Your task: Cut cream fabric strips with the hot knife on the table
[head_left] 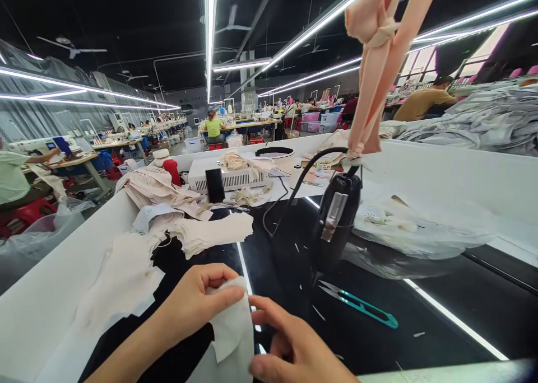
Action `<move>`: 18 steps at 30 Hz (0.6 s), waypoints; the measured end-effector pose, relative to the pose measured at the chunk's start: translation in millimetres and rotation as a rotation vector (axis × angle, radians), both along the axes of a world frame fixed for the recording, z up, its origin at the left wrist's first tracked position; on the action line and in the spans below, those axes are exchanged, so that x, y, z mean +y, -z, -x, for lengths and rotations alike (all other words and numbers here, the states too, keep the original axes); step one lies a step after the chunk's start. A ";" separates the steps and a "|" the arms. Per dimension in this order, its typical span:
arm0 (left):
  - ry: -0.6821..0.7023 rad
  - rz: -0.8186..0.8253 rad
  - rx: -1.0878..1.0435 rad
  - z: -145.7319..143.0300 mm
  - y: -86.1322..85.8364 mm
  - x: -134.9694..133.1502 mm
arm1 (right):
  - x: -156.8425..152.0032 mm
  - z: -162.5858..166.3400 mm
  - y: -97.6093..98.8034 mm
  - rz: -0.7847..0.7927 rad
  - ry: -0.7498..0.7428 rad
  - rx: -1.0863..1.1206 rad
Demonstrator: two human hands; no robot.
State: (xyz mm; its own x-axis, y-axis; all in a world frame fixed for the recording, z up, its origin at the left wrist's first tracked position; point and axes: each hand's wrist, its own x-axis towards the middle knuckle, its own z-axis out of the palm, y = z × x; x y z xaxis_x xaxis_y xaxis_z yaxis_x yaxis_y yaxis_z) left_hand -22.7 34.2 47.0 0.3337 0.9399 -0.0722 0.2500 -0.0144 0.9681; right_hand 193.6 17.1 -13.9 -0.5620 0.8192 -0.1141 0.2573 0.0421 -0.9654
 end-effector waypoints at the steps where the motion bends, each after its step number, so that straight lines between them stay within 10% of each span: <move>1: -0.005 -0.023 0.007 3.5 -0.3 2.0 | 4.4 12.4 -2.0 0.043 -0.049 0.019; 9: -0.201 -0.139 0.142 61.5 -3.4 23.6 | 55.4 27.7 -10.8 -0.155 -0.059 -0.217; 18: -0.445 -0.413 0.185 101.9 -34.9 96.1 | 145.1 52.7 -40.5 -0.575 0.279 -0.199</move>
State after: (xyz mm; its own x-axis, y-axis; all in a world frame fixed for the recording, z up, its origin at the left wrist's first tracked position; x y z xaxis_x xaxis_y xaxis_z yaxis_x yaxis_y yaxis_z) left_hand -124.6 130.4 81.9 -0.0788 0.9485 0.3068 0.4809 -0.2334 0.8451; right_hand 140.9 162.3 26.6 -0.3340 0.8919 0.3047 0.5042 0.4422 -0.7418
